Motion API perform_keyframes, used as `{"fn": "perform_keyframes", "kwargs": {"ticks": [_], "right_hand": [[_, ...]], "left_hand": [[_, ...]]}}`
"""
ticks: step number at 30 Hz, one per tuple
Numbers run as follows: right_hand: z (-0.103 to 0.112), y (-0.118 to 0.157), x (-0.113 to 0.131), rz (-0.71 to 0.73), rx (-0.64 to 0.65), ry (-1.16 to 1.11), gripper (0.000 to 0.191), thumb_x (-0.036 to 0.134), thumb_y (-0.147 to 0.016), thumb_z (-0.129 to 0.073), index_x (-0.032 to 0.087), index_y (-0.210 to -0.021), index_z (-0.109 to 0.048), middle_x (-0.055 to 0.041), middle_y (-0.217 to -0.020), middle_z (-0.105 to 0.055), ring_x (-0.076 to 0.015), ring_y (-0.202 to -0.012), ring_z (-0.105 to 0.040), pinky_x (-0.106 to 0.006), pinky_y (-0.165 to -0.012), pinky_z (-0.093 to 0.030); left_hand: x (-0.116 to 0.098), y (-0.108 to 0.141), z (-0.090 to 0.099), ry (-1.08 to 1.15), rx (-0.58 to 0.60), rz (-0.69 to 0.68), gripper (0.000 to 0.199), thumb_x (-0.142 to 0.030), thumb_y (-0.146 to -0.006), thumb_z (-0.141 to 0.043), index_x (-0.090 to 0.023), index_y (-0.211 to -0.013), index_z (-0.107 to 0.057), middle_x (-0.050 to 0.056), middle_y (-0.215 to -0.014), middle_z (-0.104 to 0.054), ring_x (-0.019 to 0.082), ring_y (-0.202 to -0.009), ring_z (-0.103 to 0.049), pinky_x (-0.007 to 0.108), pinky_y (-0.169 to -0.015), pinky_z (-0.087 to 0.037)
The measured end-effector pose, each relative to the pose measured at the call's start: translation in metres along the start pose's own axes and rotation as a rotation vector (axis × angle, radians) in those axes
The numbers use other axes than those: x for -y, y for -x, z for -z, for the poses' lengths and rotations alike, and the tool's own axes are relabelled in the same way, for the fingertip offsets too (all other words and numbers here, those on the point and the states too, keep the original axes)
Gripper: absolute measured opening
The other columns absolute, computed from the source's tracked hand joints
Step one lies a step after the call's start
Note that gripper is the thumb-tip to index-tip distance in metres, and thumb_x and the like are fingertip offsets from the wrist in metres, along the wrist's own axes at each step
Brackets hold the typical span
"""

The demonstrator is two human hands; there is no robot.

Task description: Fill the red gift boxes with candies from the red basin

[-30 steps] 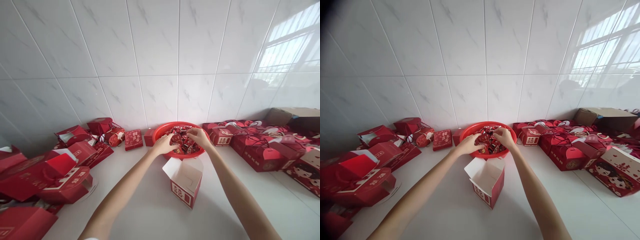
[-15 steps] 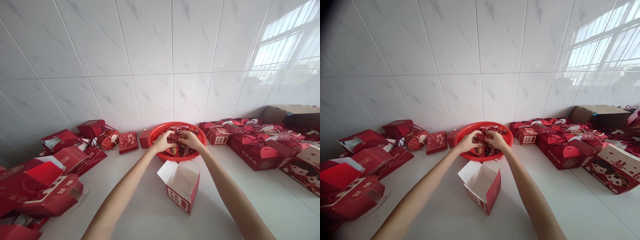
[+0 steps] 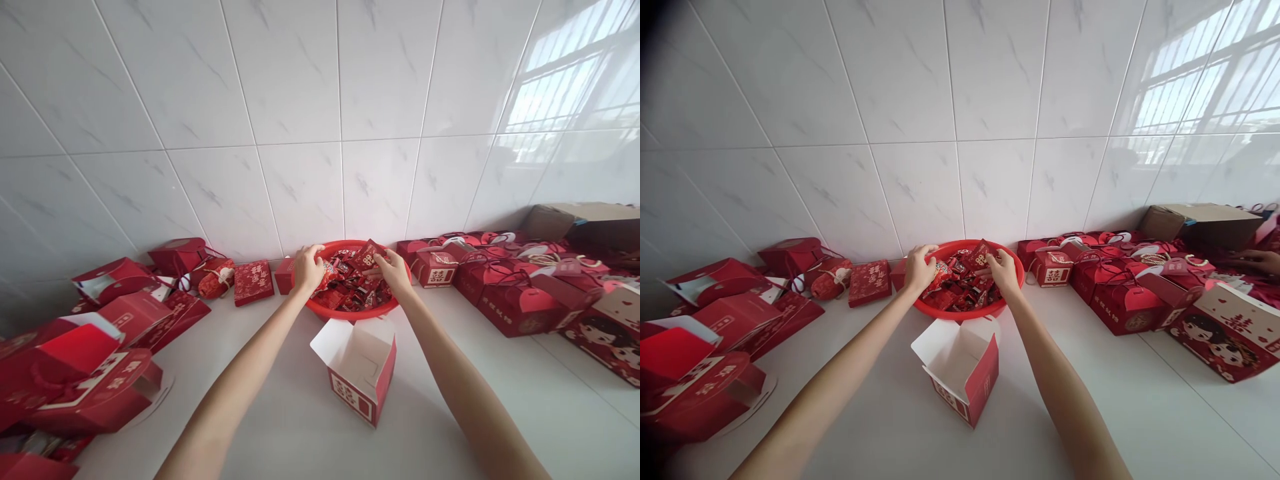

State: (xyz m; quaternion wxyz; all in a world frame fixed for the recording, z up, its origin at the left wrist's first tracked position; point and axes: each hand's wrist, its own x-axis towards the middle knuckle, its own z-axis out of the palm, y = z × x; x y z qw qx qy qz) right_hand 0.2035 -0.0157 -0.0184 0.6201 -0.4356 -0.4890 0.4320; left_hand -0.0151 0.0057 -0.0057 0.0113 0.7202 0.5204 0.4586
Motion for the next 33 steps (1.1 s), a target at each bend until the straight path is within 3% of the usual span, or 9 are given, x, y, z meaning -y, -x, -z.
{"fn": "perform_keyframes", "kwargs": {"ticks": [3,7,10,15,19,24,28,33], "right_hand": [[-0.002,0.002,0.004,-0.021,-0.056,-0.095,0.029,0.041,-0.072,-0.073,0.026,-0.078,-0.048,-0.0020,-0.079,-0.068,-0.0279,-0.066,-0.074,-0.037,-0.052,-0.056],[-0.004,0.005,0.009,0.000,-0.124,-0.133,0.029,0.040,-0.072,-0.070,0.026,-0.077,-0.045,-0.0016,-0.080,-0.068,-0.0276,-0.069,-0.074,-0.037,-0.053,-0.057],[-0.003,0.006,0.012,0.005,-0.176,-0.161,0.034,0.043,-0.069,-0.073,0.026,-0.079,-0.045,0.0003,-0.080,-0.067,-0.0266,-0.072,-0.074,-0.035,-0.053,-0.057],[-0.002,0.009,0.014,0.048,-0.189,-0.219,0.039,0.053,-0.069,-0.074,0.026,-0.084,-0.049,-0.0002,-0.086,-0.069,-0.0270,-0.081,-0.075,-0.037,-0.065,-0.060],[-0.001,0.010,0.017,0.075,-0.159,-0.255,0.042,0.059,-0.069,-0.075,0.026,-0.076,-0.050,0.0010,-0.080,-0.066,-0.0271,-0.085,-0.074,-0.040,-0.078,-0.060],[-0.001,0.010,0.017,0.131,-0.126,-0.261,0.044,0.061,-0.070,-0.075,0.026,-0.068,-0.048,0.0006,-0.074,-0.062,-0.0270,-0.084,-0.073,-0.040,-0.079,-0.060],[0.000,0.008,0.016,0.148,-0.101,-0.192,0.042,0.062,-0.073,-0.072,0.027,-0.067,-0.050,-0.0032,-0.079,-0.066,-0.0289,-0.090,-0.072,-0.041,-0.078,-0.060],[0.001,0.007,0.013,0.157,-0.087,-0.139,0.037,0.060,-0.075,-0.069,0.025,-0.071,-0.060,-0.0044,-0.086,-0.073,-0.0290,-0.097,-0.070,-0.040,-0.082,-0.060]], "left_hand": [[-0.011,-0.001,0.000,-0.058,0.089,-0.136,0.030,-0.008,-0.088,-0.048,-0.018,-0.102,-0.072,0.011,-0.110,-0.071,0.028,-0.111,-0.062,0.044,-0.100,-0.048],[-0.027,0.005,-0.004,-0.136,0.435,-0.354,0.015,-0.016,-0.082,-0.064,-0.025,-0.084,-0.076,0.001,-0.089,-0.075,0.021,-0.091,-0.066,0.033,-0.089,-0.052],[-0.033,0.004,-0.009,-0.269,0.584,-0.399,0.008,-0.018,-0.071,-0.074,-0.025,-0.074,-0.076,0.003,-0.086,-0.076,0.025,-0.093,-0.065,0.036,-0.088,-0.050],[-0.037,-0.009,-0.018,-0.500,0.583,-0.311,0.029,-0.004,-0.076,-0.058,-0.020,-0.088,-0.078,0.014,-0.100,-0.074,0.034,-0.111,-0.060,0.048,-0.095,-0.043],[-0.037,-0.018,-0.023,-0.555,0.648,-0.277,0.035,-0.009,-0.074,-0.061,-0.022,-0.104,-0.076,0.013,-0.103,-0.075,0.034,-0.110,-0.062,0.051,-0.100,-0.041],[-0.034,-0.019,-0.030,-0.495,0.730,-0.262,0.052,-0.032,-0.066,-0.077,-0.027,-0.117,-0.071,0.010,-0.105,-0.076,0.038,-0.112,-0.064,0.054,-0.105,-0.038],[-0.031,-0.019,-0.038,-0.391,0.742,-0.256,0.052,-0.026,-0.067,-0.077,-0.028,-0.118,-0.068,0.010,-0.106,-0.076,0.040,-0.113,-0.064,0.057,-0.106,-0.036],[-0.026,-0.023,-0.044,-0.219,0.715,-0.220,0.043,-0.021,-0.066,-0.076,-0.028,-0.108,-0.069,0.008,-0.105,-0.077,0.036,-0.110,-0.067,0.050,-0.106,-0.040]]}}
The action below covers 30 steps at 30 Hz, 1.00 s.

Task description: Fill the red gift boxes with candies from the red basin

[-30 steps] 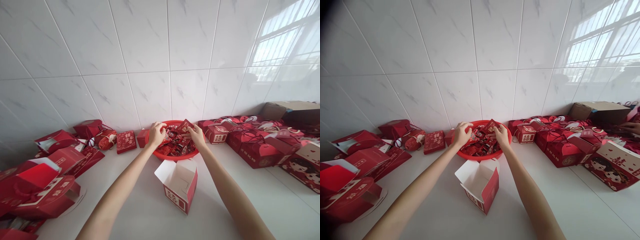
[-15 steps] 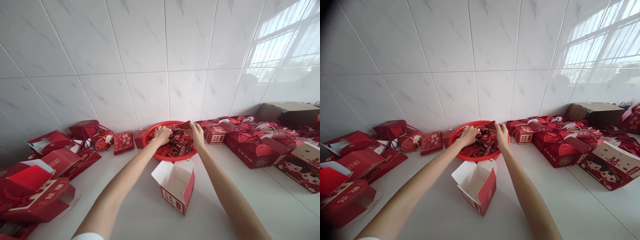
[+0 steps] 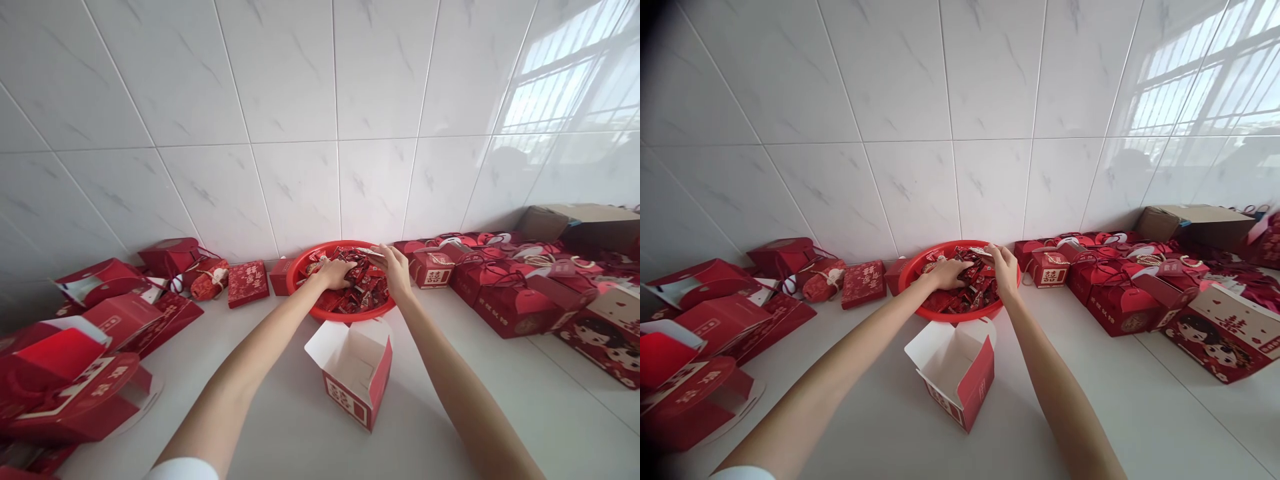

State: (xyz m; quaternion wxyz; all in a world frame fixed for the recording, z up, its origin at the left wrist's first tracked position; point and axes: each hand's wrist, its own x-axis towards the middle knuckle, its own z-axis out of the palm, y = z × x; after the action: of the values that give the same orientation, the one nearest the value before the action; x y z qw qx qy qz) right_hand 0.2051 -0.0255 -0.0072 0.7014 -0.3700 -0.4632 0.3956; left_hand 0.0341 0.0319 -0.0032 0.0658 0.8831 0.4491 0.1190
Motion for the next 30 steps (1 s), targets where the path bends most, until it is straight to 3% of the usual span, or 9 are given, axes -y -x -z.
{"fn": "perform_keyframes", "kwargs": {"ticks": [4,6,11,18,24,30], "right_hand": [[0.000,0.000,-0.001,-0.003,-0.022,-0.031,0.027,0.050,-0.074,-0.072,0.024,-0.069,-0.063,-0.0016,-0.084,-0.072,-0.0252,-0.092,-0.070,-0.039,-0.088,-0.058],[-0.001,0.000,-0.001,-0.003,-0.041,-0.062,0.025,0.045,-0.072,-0.073,0.024,-0.065,-0.061,-0.0007,-0.081,-0.071,-0.0235,-0.088,-0.069,-0.039,-0.090,-0.057],[0.000,0.000,-0.002,-0.012,-0.048,-0.095,0.024,0.042,-0.069,-0.075,0.024,-0.063,-0.059,-0.0002,-0.080,-0.070,-0.0231,-0.087,-0.069,-0.040,-0.091,-0.057],[0.000,0.002,0.000,-0.003,-0.027,-0.037,0.020,0.037,-0.064,-0.076,0.023,-0.067,-0.063,-0.0049,-0.098,-0.075,-0.0238,-0.095,-0.069,-0.037,-0.086,-0.056],[0.001,0.007,0.003,-0.006,0.085,0.034,0.019,0.034,-0.060,-0.076,0.022,-0.069,-0.064,-0.0069,-0.113,-0.074,-0.0268,-0.099,-0.068,-0.035,-0.073,-0.056],[0.000,0.006,0.003,0.015,0.155,0.074,0.015,0.028,-0.060,-0.075,0.022,-0.069,-0.065,-0.0073,-0.107,-0.075,-0.0272,-0.101,-0.068,-0.039,-0.084,-0.054]], "left_hand": [[0.006,0.001,0.000,0.135,-0.046,0.009,0.016,-0.026,-0.070,-0.073,-0.026,-0.085,-0.071,0.006,-0.094,-0.078,0.035,-0.102,-0.070,0.049,-0.105,-0.041],[0.010,0.004,0.000,0.207,-0.070,0.021,0.012,-0.029,-0.072,-0.073,-0.026,-0.084,-0.072,0.005,-0.095,-0.078,0.033,-0.100,-0.070,0.045,-0.101,-0.044],[0.016,0.014,0.004,0.404,-0.179,0.092,0.030,-0.039,-0.071,-0.077,-0.023,-0.097,-0.074,0.010,-0.102,-0.077,0.034,-0.100,-0.069,0.039,-0.088,-0.051],[0.015,0.029,0.013,0.770,-0.323,0.111,0.039,-0.055,-0.074,-0.072,-0.017,-0.080,-0.069,0.005,-0.084,-0.074,0.026,-0.083,-0.068,0.034,-0.077,-0.052],[0.013,0.045,0.014,1.056,-0.354,0.141,0.042,-0.053,-0.072,-0.074,-0.017,-0.093,-0.069,0.005,-0.087,-0.075,0.025,-0.090,-0.070,0.036,-0.081,-0.054],[0.013,0.051,0.013,1.163,-0.370,0.181,0.039,-0.046,-0.066,-0.080,-0.019,-0.090,-0.066,0.003,-0.085,-0.074,0.023,-0.083,-0.070,0.036,-0.076,-0.056]]}}
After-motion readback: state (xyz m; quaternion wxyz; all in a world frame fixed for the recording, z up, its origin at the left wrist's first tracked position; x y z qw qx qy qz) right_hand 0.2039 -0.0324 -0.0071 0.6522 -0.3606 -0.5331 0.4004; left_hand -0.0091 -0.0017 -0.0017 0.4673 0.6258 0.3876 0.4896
